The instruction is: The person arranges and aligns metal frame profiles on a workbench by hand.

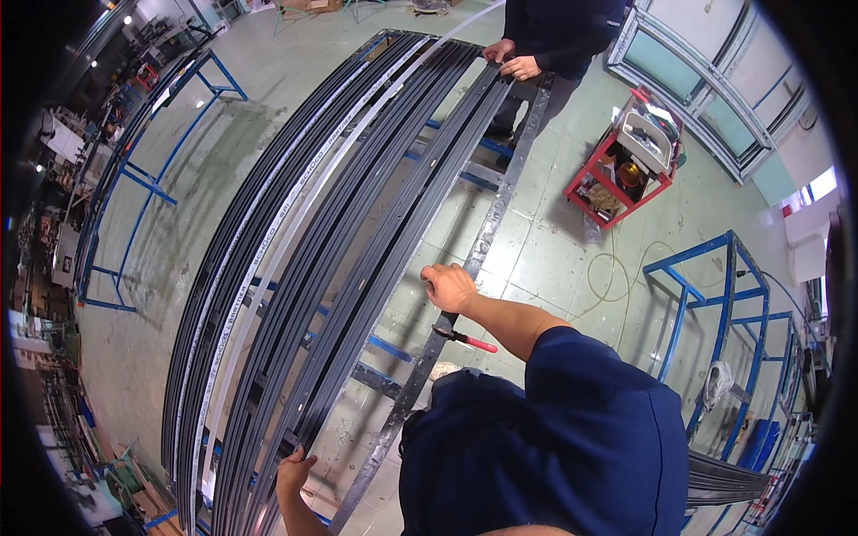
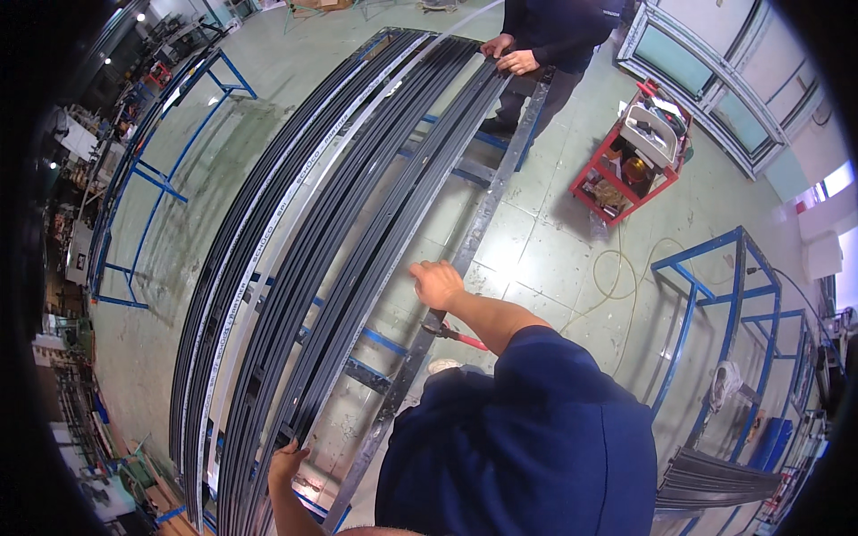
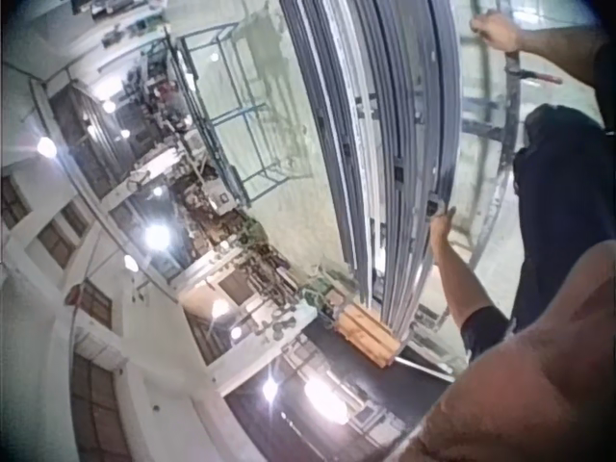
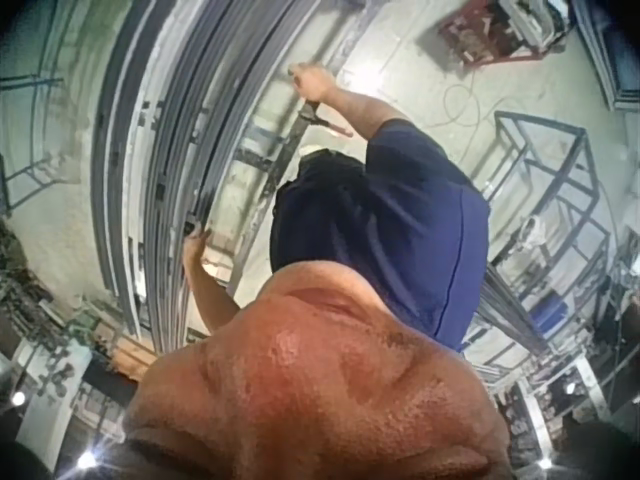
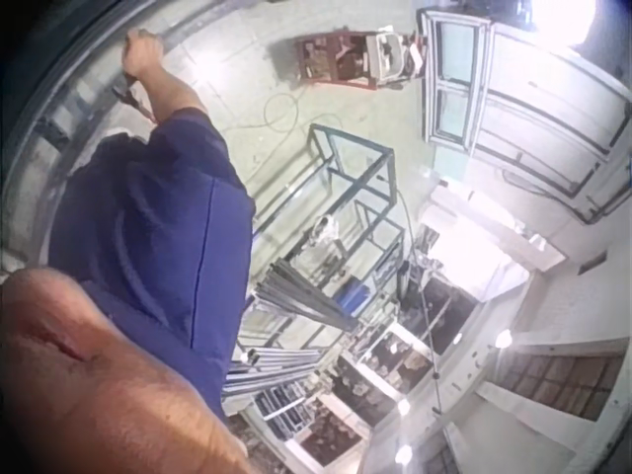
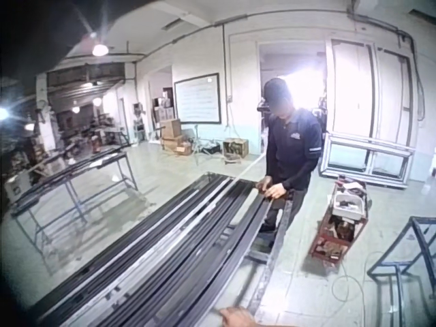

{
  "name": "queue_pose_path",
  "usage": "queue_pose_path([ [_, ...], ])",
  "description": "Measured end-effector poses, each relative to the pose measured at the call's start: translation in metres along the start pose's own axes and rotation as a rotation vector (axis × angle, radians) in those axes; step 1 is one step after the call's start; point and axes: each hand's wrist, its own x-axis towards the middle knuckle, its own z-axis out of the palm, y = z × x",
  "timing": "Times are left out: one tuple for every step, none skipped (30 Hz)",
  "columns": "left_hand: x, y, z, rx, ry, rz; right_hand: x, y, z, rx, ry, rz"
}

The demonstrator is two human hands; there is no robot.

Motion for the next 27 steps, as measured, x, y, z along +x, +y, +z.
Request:
queue_pose_path([
  [-0.002,0.002,0.0,-0.008,0.001,0.0,0.0,-0.002,0.001,-0.01,-0.012,0.01],
  [-0.003,0.004,-0.001,0.013,0.001,-0.015,-0.001,-0.001,0.003,-0.016,-0.013,0.005],
  [-0.005,0.007,-0.001,0.035,0.0,-0.029,-0.002,0.001,0.007,-0.02,-0.007,-0.008],
  [-0.011,0.014,-0.004,0.081,-0.003,-0.059,-0.003,-0.002,0.005,-0.021,0.002,-0.023],
  [-0.008,0.008,-0.004,0.075,0.001,-0.057,-0.002,-0.004,0.003,-0.023,0.004,-0.03],
  [-0.002,-0.002,-0.004,0.079,0.01,-0.036,-0.001,-0.006,0.001,-0.018,-0.021,-0.019],
  [-0.002,-0.003,-0.003,0.085,0.013,-0.019,-0.001,-0.008,0.0,-0.014,-0.052,-0.003],
  [-0.002,-0.004,-0.002,0.083,0.01,-0.021,-0.001,-0.008,0.0,-0.016,-0.056,-0.003],
  [-0.002,-0.004,-0.002,0.048,0.017,-0.027,0.0,-0.008,0.0,-0.016,-0.042,-0.002],
  [-0.003,0.0,-0.002,0.015,0.024,-0.029,0.001,-0.007,-0.001,-0.018,-0.025,0.002],
  [-0.003,0.002,-0.003,0.014,0.022,-0.026,0.001,-0.005,0.0,-0.021,-0.024,0.004],
  [-0.004,0.004,-0.004,0.025,0.012,-0.017,0.0,-0.003,0.001,-0.026,-0.033,0.002],
  [-0.003,0.007,-0.004,0.032,0.006,-0.006,0.002,-0.001,0.001,-0.031,-0.04,-0.004],
  [-0.002,0.006,-0.004,0.029,0.008,-0.001,0.003,-0.001,0.003,-0.034,-0.036,-0.005],
  [-0.001,0.003,-0.004,0.043,0.007,-0.032,0.002,-0.001,0.006,-0.036,-0.031,-0.011],
  [-0.001,0.002,-0.004,0.058,0.005,-0.065,0.001,-0.002,0.006,-0.037,-0.029,-0.016],
  [0.001,0.002,-0.003,0.058,0.005,-0.062,0.002,-0.001,0.005,-0.038,-0.028,-0.015],
  [0.004,0.003,-0.003,0.07,0.01,-0.057,0.002,0.0,0.004,-0.027,-0.042,-0.008],
  [0.003,0.0,-0.002,0.082,0.017,-0.056,0.001,-0.002,0.002,-0.014,-0.06,-0.003],
  [0.005,-0.006,-0.001,0.083,0.018,-0.059,0.001,-0.005,0.001,-0.011,-0.063,-0.004],
  [0.008,-0.014,0.0,0.075,0.023,-0.049,0.001,-0.007,-0.001,-0.021,-0.062,-0.003],
  [0.01,-0.016,0.001,0.068,0.028,-0.034,0.002,-0.008,-0.002,-0.032,-0.059,0.002],
  [0.011,-0.018,0.001,0.069,0.028,-0.036,0.002,-0.007,-0.001,-0.031,-0.06,0.001],
  [0.011,-0.021,0.001,0.095,0.022,-0.034,0.002,-0.007,0.001,-0.029,-0.046,-0.009],
  [0.01,-0.014,0.0,0.124,0.011,-0.027,0.001,-0.005,0.001,-0.029,-0.031,-0.013],
  [0.008,-0.008,-0.001,0.127,0.009,-0.025,0.001,-0.003,0.001,-0.029,-0.03,-0.009],
  [0.006,-0.001,-0.001,0.101,-0.009,-0.039,0.001,-0.001,0.001,-0.032,-0.032,-0.002],
])
